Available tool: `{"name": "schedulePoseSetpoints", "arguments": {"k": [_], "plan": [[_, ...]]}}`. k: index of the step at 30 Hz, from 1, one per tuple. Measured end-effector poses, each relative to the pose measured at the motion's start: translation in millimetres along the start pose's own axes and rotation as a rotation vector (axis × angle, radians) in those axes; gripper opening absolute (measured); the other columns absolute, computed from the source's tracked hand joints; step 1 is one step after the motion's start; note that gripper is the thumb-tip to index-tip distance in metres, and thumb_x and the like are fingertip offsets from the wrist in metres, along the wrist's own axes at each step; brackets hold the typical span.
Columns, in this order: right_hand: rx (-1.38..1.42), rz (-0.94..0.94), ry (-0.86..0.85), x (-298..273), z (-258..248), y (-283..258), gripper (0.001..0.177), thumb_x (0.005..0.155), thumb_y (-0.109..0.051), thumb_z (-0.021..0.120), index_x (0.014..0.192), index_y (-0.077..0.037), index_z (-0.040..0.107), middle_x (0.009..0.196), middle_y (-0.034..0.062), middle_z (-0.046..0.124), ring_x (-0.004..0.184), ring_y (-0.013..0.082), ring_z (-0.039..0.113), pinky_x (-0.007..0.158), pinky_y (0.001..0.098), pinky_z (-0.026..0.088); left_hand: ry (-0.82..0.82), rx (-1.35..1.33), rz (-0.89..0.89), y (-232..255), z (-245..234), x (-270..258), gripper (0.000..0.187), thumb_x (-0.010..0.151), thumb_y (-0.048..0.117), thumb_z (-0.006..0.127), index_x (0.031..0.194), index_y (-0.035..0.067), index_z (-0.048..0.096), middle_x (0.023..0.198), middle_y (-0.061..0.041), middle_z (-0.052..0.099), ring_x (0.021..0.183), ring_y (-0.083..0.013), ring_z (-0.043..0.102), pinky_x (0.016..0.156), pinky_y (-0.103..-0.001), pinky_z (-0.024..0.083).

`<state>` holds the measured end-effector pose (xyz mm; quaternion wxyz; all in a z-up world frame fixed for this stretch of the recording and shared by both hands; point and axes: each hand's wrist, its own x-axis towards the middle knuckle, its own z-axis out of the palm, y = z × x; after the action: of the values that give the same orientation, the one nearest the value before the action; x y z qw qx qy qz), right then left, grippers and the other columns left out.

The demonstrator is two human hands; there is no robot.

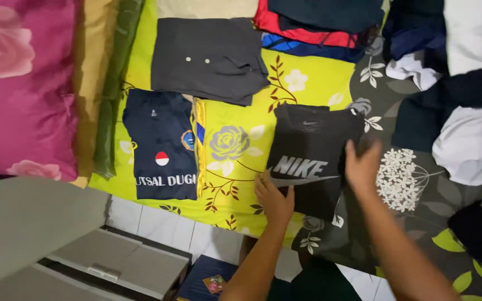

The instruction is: Folding various items of laundry including shirts and pants on a bed.

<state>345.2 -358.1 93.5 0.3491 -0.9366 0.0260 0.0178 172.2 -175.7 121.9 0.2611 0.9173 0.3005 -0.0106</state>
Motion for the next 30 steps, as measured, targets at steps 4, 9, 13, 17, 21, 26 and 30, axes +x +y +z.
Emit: {"name": "schedulePoseSetpoints", "arguments": {"k": [4, 9, 13, 17, 21, 26, 30], "plan": [[0.188, 0.476, -0.293, -75.4, -5.8, -19.8, 0.077, 0.09, -0.044, 0.074, 0.141, 0.006, 0.045, 0.132, 0.029, 0.061, 0.119, 0.0408, 0.062, 0.101, 0.048, 0.049, -0.098, -0.419, -0.309, -26.6, 21.9, 22.8, 0.082, 0.086, 0.033, 0.08, 0.148, -0.001, 0.038, 0.146, -0.029, 0.046, 0.134, -0.0445, 0.045, 0.108, -0.052, 0.041], [0.919, 0.969, -0.58, -128.5, 3.0, 39.7, 0.053, 0.087, -0.032, 0.072, 0.13, -0.005, 0.055, 0.124, 0.0155, 0.063, 0.109, 0.0328, 0.061, 0.092, 0.0457, 0.052, -0.486, -0.935, -0.399, -47.7, -23.6, 37.3, 0.063, 0.082, 0.018, 0.079, 0.135, -0.006, 0.057, 0.121, -0.024, 0.068, 0.11, -0.0395, 0.065, 0.094, -0.048, 0.053], [1.246, 1.049, -0.474, -170.9, 26.1, 54.9, 0.043, 0.096, -0.038, 0.066, 0.127, -0.008, 0.062, 0.122, 0.0105, 0.068, 0.111, 0.0289, 0.065, 0.097, 0.0459, 0.053, -0.886, -1.373, -0.689, -76.2, -112.9, 30.7, 0.052, 0.077, 0.011, 0.077, 0.127, 0.003, 0.062, 0.113, -0.012, 0.072, 0.101, -0.0272, 0.07, 0.09, -0.042, 0.056], [1.503, 1.0, -0.349, -193.0, 80.4, -16.5, 0.038, 0.096, -0.042, 0.062, 0.123, -0.014, 0.065, 0.119, 0.0063, 0.076, 0.109, 0.0241, 0.07, 0.096, 0.0434, 0.052, -0.939, -1.398, -0.646, -146.0, -167.4, 12.6, 0.046, 0.076, 0.01, 0.08, 0.12, 0.003, 0.067, 0.106, -0.011, 0.074, 0.098, -0.0243, 0.071, 0.089, -0.038, 0.058], [1.462, 1.095, -0.751, -181.3, 120.9, -150.3, 0.035, 0.092, -0.028, 0.064, 0.121, -0.01, 0.067, 0.109, 0.0094, 0.076, 0.094, 0.0291, 0.073, 0.082, 0.0489, 0.058, -0.906, -1.312, -0.627, -214.5, -247.6, 21.7, 0.046, 0.076, 0.01, 0.08, 0.119, -0.003, 0.071, 0.103, -0.011, 0.077, 0.094, -0.0234, 0.073, 0.086, -0.036, 0.058], [1.477, 0.677, -0.957, -144.2, 141.9, -312.1, 0.044, 0.092, -0.013, 0.068, 0.133, -0.001, 0.059, 0.121, 0.0146, 0.072, 0.104, 0.0288, 0.072, 0.091, 0.0464, 0.059, -0.773, -1.182, -0.407, -286.6, -351.1, 40.8, 0.053, 0.076, 0.01, 0.081, 0.126, -0.006, 0.071, 0.106, -0.013, 0.076, 0.096, -0.0225, 0.071, 0.087, -0.036, 0.054], [1.274, 0.616, -0.916, -121.3, 160.7, -410.7, 0.058, 0.087, -0.01, 0.069, 0.141, -0.009, 0.048, 0.128, 0.0097, 0.066, 0.11, 0.0255, 0.07, 0.092, 0.0471, 0.059, -0.433, -1.411, -0.373, -298.0, -386.4, 82.7, 0.071, 0.067, 0.007, 0.078, 0.135, 0.005, 0.057, 0.123, -0.009, 0.071, 0.112, -0.0226, 0.069, 0.097, -0.035, 0.056]]}}
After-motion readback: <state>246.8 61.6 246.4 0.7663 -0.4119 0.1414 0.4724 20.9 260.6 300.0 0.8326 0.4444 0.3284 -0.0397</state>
